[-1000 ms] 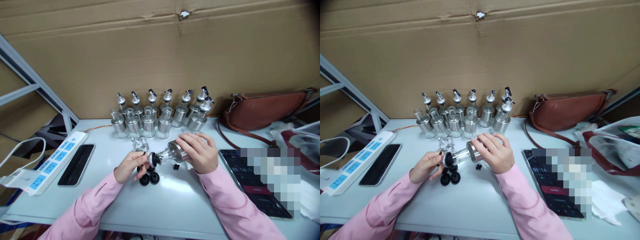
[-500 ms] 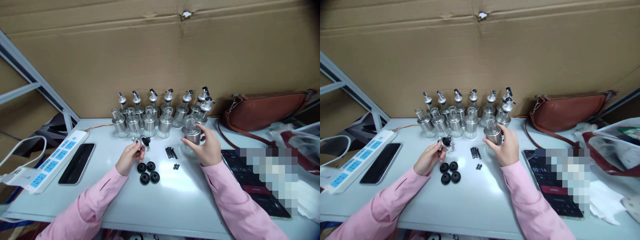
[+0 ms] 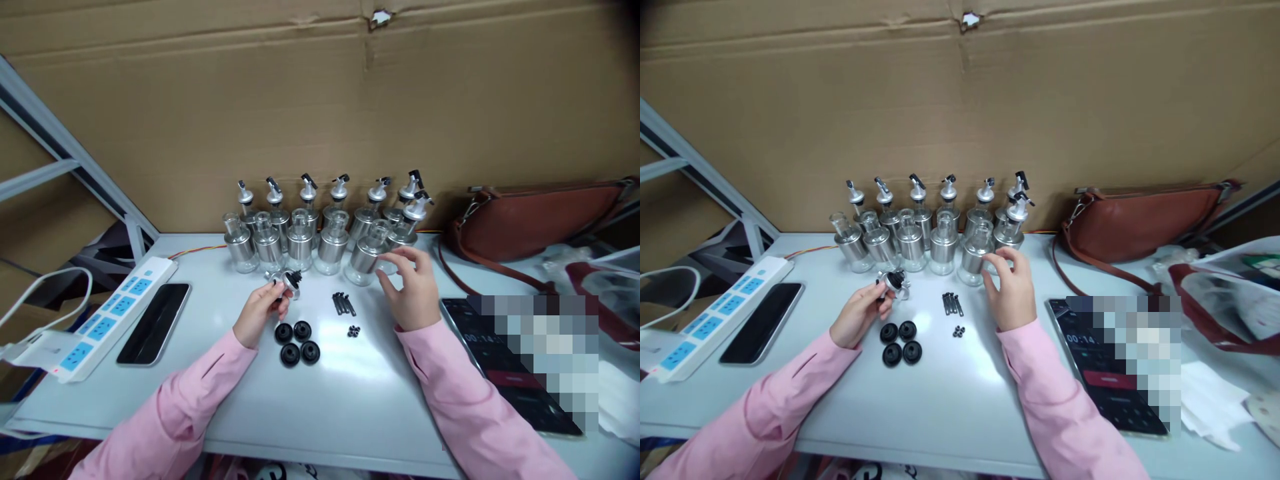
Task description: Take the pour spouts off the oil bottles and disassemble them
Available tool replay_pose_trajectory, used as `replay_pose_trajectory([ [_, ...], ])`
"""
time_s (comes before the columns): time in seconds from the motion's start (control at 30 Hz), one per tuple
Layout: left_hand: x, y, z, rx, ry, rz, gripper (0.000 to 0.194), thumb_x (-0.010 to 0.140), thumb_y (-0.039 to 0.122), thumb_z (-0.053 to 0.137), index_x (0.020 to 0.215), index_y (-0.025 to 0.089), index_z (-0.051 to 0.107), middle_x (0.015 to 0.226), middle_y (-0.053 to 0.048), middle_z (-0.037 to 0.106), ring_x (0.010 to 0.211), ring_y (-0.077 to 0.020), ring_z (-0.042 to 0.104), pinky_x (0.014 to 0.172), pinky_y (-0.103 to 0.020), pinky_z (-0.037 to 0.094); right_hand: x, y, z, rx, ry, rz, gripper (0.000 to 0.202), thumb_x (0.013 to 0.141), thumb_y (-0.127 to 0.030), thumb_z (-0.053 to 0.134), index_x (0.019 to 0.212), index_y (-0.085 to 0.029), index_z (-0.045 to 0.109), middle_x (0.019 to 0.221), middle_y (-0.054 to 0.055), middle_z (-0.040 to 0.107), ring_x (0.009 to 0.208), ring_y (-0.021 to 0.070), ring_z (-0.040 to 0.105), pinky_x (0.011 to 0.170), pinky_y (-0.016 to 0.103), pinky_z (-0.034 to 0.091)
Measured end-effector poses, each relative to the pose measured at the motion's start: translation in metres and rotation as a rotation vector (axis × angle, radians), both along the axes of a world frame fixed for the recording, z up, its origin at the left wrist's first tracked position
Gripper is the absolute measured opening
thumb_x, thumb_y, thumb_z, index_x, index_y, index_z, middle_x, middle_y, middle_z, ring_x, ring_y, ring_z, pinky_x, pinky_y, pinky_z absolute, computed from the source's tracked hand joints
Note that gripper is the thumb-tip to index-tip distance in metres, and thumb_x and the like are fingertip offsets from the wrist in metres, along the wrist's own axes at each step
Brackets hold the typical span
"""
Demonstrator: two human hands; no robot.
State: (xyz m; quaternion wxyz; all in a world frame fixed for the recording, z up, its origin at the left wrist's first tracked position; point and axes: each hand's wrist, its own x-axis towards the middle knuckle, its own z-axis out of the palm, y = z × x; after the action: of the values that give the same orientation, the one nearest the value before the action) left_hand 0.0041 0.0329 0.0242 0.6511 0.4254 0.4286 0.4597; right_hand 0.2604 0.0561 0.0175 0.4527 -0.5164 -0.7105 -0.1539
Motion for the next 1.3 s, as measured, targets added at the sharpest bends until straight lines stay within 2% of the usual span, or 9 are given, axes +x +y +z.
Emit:
replay_pose_trajectory([
  [0.17, -0.004, 0.001, 0.0, 0.067, 0.186, -0.082, 0.046, 0.072, 0.056, 0.055, 0.072, 0.011, 0.053, 0.045, 0.008, 0.035, 0.037, -0.0035, 0.032, 0.039, -0.017, 0.023, -0.004, -0.003, 0.002, -0.031, -0.2, 0.085, 0.019, 0.079, -0.01, 0.053, 0.095, -0.018, 0.06, 0.111, 0.012, 0.056, 0.101, 0.0269, 0.05, 0.078, 0.042, 0.048],
  [0.37, -0.002, -0.002, 0.0, 0.126, 0.252, -0.154, 0.051, 0.072, 0.063, 0.051, 0.059, 0.015, 0.041, 0.042, 0.009, 0.029, 0.035, -0.0022, 0.024, 0.036, -0.017, 0.019, -0.006, -0.006, 0.006, -0.068, -0.187, 0.069, 0.02, 0.08, -0.013, 0.053, 0.099, -0.015, 0.059, 0.117, 0.016, 0.053, 0.106, 0.0301, 0.048, 0.081, 0.047, 0.045],
  [0.47, 0.0, -0.007, -0.001, 0.159, 0.274, -0.273, 0.056, 0.07, 0.068, 0.049, 0.054, 0.016, 0.036, 0.043, 0.008, 0.032, 0.036, -0.0024, 0.026, 0.036, -0.017, 0.019, -0.02, -0.017, 0.012, -0.059, -0.113, 0.281, 0.02, 0.081, -0.015, 0.054, 0.101, -0.016, 0.058, 0.108, 0.015, 0.057, 0.101, 0.0258, 0.05, 0.082, 0.043, 0.045],
  [0.57, 0.0, -0.011, -0.002, 0.2, 0.302, -0.416, 0.058, 0.07, 0.068, 0.05, 0.05, 0.015, 0.037, 0.039, 0.006, 0.034, 0.035, -0.003, 0.029, 0.036, -0.017, 0.02, -0.041, -0.034, 0.017, -0.075, -0.134, 0.559, 0.021, 0.081, -0.019, 0.056, 0.102, -0.014, 0.056, 0.093, 0.012, 0.062, 0.085, 0.0208, 0.055, 0.071, 0.036, 0.047],
  [0.7, -0.001, -0.013, -0.006, 0.261, 0.328, -0.525, 0.062, 0.07, 0.072, 0.043, 0.047, 0.015, 0.038, 0.038, 0.006, 0.033, 0.033, -0.0036, 0.029, 0.035, -0.018, 0.021, -0.062, -0.05, 0.019, -0.081, -0.152, 0.732, 0.021, 0.085, -0.024, 0.052, 0.101, -0.012, 0.056, 0.083, 0.01, 0.065, 0.074, 0.0179, 0.056, 0.061, 0.031, 0.043],
  [0.87, 0.002, -0.017, -0.003, 0.354, 0.35, -0.577, 0.068, 0.071, 0.077, 0.032, 0.041, 0.016, 0.034, 0.034, 0.005, 0.03, 0.032, -0.0049, 0.027, 0.035, -0.021, 0.023, -0.064, -0.051, 0.015, -0.136, -0.041, 0.801, 0.02, 0.088, -0.023, 0.046, 0.1, -0.012, 0.057, 0.079, 0.009, 0.065, 0.071, 0.0158, 0.056, 0.06, 0.029, 0.041],
  [1.0, 0.006, -0.021, 0.002, 0.453, 0.387, -0.605, 0.068, 0.072, 0.075, 0.035, 0.04, 0.015, 0.039, 0.034, 0.003, 0.036, 0.037, -0.007, 0.032, 0.046, -0.023, 0.029, -0.064, -0.051, 0.012, -0.111, -0.034, 0.814, 0.023, 0.082, -0.031, 0.057, 0.096, -0.013, 0.059, 0.074, 0.006, 0.065, 0.066, 0.015, 0.055, 0.057, 0.028, 0.039],
  [1.23, 0.006, -0.021, 0.001, 0.646, 0.516, -0.547, 0.069, 0.076, 0.073, 0.028, 0.042, 0.015, 0.042, 0.035, 0.005, 0.041, 0.042, -0.0077, 0.028, 0.061, -0.027, 0.029, -0.069, -0.059, 0.014, -0.056, -0.044, 0.834, 0.014, 0.078, -0.012, 0.057, 0.091, -0.015, 0.058, 0.075, 0.006, 0.066, 0.064, 0.0144, 0.053, 0.055, 0.028, 0.037],
  [1.3, 0.006, -0.02, 0.0, 0.675, 0.547, -0.474, 0.069, 0.073, 0.076, 0.028, 0.046, 0.015, 0.044, 0.037, 0.005, 0.042, 0.044, -0.0084, 0.031, 0.063, -0.027, 0.029, -0.07, -0.06, 0.016, -0.055, -0.029, 0.833, 0.013, 0.077, -0.011, 0.058, 0.089, -0.015, 0.057, 0.074, 0.006, 0.065, 0.064, 0.0141, 0.053, 0.055, 0.028, 0.038],
])
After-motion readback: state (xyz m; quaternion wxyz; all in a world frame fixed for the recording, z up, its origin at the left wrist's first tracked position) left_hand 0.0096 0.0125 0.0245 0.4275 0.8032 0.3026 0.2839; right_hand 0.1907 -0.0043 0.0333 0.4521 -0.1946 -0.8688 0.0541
